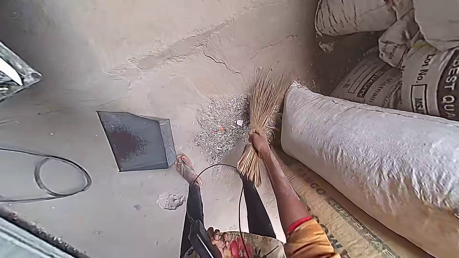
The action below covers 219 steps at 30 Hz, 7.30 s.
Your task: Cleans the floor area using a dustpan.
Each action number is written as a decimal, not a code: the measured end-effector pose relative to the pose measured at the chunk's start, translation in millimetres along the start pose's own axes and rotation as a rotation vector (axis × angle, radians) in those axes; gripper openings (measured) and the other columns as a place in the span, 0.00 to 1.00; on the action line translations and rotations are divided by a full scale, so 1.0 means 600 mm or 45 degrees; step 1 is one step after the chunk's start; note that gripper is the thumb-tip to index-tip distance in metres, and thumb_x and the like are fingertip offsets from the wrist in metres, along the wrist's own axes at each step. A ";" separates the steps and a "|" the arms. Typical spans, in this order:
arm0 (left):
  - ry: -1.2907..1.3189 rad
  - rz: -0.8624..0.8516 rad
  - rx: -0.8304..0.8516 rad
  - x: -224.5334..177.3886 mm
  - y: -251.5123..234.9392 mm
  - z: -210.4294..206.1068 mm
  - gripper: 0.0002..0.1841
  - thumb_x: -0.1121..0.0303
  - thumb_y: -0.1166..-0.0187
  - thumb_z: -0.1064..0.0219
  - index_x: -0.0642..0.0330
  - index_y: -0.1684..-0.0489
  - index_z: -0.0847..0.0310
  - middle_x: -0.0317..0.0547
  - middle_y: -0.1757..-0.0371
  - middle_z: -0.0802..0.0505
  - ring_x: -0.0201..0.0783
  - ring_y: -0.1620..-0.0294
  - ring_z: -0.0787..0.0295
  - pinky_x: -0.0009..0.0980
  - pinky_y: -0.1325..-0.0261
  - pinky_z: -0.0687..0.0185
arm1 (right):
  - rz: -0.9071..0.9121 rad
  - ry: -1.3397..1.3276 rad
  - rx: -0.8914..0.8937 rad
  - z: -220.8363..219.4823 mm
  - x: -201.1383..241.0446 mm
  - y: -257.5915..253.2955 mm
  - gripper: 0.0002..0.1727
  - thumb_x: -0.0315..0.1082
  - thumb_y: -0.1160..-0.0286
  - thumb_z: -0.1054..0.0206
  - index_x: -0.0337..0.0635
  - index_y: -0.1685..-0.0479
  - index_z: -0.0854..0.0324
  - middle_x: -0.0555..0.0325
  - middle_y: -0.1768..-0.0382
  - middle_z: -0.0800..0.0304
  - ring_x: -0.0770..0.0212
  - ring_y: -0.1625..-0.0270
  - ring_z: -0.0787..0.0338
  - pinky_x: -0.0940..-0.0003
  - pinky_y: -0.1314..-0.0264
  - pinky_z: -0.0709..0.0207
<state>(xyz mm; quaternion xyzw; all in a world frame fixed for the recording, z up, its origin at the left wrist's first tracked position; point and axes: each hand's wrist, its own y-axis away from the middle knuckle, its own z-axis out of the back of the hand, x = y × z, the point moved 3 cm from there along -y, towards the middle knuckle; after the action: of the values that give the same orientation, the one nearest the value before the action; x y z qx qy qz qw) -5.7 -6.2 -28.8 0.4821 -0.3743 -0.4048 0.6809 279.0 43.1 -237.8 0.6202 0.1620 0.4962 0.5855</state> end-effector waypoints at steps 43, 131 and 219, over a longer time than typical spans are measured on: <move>0.756 -0.752 1.641 -0.339 -0.261 0.117 0.08 0.69 0.31 0.27 0.66 0.66 0.07 0.53 0.58 0.06 0.46 0.54 0.07 0.35 0.51 0.11 | 0.674 0.510 0.037 -0.507 -0.135 -0.029 0.21 0.31 0.20 0.38 0.42 0.29 0.17 0.39 0.33 0.15 0.44 0.38 0.10 0.47 0.42 0.14; 0.730 -0.524 1.278 -0.276 -0.283 0.057 0.19 0.55 0.19 0.40 0.65 0.62 0.17 0.53 0.60 0.10 0.48 0.56 0.09 0.36 0.53 0.11 | 0.417 0.365 -0.356 -0.123 -0.327 0.016 0.08 0.34 0.14 0.36 0.45 0.47 0.15 0.55 0.62 0.09 0.62 0.66 0.10 0.61 0.63 0.16; 0.747 -0.905 1.834 -0.322 -0.254 0.030 0.14 0.66 0.26 0.35 0.69 0.77 0.14 0.47 0.70 0.09 0.38 0.69 0.11 0.26 0.61 0.16 | 0.035 0.365 -0.908 0.026 -0.157 -0.210 0.45 0.62 0.37 0.22 0.58 0.15 0.27 0.36 0.13 0.38 0.34 0.17 0.33 0.37 0.23 0.35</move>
<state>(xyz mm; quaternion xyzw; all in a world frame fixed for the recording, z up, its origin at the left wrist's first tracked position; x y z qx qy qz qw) -126.4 132.3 -193.4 0.9713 -0.1756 -0.1166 0.1104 296.4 -6.3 -387.0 0.3039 0.0512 0.6108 0.7293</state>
